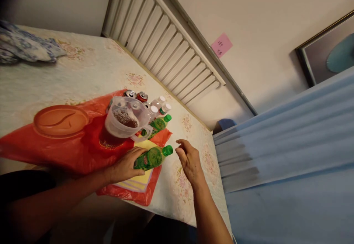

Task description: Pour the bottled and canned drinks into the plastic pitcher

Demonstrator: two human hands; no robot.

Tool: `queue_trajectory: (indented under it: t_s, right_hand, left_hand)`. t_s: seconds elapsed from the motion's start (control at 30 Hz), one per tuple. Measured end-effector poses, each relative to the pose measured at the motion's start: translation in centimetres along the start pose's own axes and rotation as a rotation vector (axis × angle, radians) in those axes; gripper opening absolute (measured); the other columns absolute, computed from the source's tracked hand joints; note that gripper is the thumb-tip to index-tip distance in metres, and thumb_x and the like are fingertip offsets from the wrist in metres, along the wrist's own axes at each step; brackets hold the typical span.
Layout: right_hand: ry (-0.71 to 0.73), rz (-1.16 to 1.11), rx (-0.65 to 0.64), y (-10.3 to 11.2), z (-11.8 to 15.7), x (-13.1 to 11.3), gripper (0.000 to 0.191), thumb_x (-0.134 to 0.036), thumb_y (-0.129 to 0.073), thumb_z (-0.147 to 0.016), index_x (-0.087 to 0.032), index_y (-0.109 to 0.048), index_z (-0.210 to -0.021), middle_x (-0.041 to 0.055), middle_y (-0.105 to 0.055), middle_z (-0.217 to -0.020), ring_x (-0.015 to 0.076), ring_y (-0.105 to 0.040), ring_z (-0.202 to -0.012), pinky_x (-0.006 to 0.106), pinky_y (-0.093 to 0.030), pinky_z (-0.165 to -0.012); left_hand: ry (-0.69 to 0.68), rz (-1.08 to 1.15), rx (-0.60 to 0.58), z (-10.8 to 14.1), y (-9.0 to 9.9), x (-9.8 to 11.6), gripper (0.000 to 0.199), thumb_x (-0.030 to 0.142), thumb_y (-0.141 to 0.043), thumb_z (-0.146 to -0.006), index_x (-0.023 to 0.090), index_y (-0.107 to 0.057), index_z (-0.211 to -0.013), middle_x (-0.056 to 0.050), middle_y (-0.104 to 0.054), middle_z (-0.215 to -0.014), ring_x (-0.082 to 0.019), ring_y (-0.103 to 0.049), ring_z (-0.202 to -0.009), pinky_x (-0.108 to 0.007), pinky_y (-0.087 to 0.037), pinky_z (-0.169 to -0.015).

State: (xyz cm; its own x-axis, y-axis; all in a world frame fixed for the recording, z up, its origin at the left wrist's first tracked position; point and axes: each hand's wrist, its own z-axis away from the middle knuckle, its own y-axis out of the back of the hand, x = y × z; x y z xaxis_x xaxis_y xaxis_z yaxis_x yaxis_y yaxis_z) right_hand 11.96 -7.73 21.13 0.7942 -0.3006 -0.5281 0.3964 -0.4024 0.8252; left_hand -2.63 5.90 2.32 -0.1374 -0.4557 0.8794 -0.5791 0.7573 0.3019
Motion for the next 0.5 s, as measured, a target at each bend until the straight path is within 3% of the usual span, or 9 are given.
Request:
queue_trajectory:
  t_s: [0.1,0.27,0.37,0.5]
  right_hand:
    - [-0.063,-0.258,0.004,-1.2,1.1,2.0,0.048,-0.048,-0.072,-0.075,-0.019,-0.061,-0.112,0.0032,-0.067,-0.088,0.0160,-0.061,-0.069,0.028,-0.052,-0.062]
    - [-0.107,-0.448,-0.098,-6.7,4.1,3.6,0.063,-0.049,-0.083,-0.065,-0.019,-0.062,-0.116,0.0091,-0.070,-0.105,0.0245,-0.067,-0.094,0.037,-0.057,-0.082]
    - [-0.134,-0.538,-0.001,-9.7,5.1,3.3,0.061,-0.045,-0.082,-0.068,-0.019,-0.060,-0.119,0.0111,-0.070,-0.113,0.0269,-0.068,-0.102,0.040,-0.057,-0.087]
    - [-0.193,-0.485,0.159,-11.7,5.4,2.8,0.057,-0.029,-0.082,-0.064,-0.019,-0.061,-0.116,0.0110,-0.072,-0.112,0.0273,-0.069,-0.105,0.041,-0.056,-0.092]
  left_hand:
    - [0.001,0.005,0.016,0.0,-0.1,0.0,0.065,0.019,-0.079,-0.062,0.019,-0.055,-0.122,-0.009,-0.060,-0.122,-0.030,-0.053,-0.118,-0.046,-0.041,-0.105]
    - [-0.030,-0.017,0.026,0.1,-0.3,0.0,0.065,0.019,-0.080,-0.062,0.020,-0.054,-0.121,-0.008,-0.061,-0.121,-0.029,-0.054,-0.116,-0.045,-0.043,-0.103]
    - [-0.053,-0.023,0.014,0.2,-0.4,-0.1,0.065,0.018,-0.080,-0.062,0.020,-0.054,-0.122,-0.009,-0.061,-0.121,-0.029,-0.055,-0.116,-0.044,-0.043,-0.103]
    - [-0.083,-0.012,-0.029,0.2,-0.7,-0.4,0.067,0.016,-0.078,-0.062,0.021,-0.053,-0.124,-0.008,-0.061,-0.122,-0.029,-0.054,-0.117,-0.045,-0.043,-0.105]
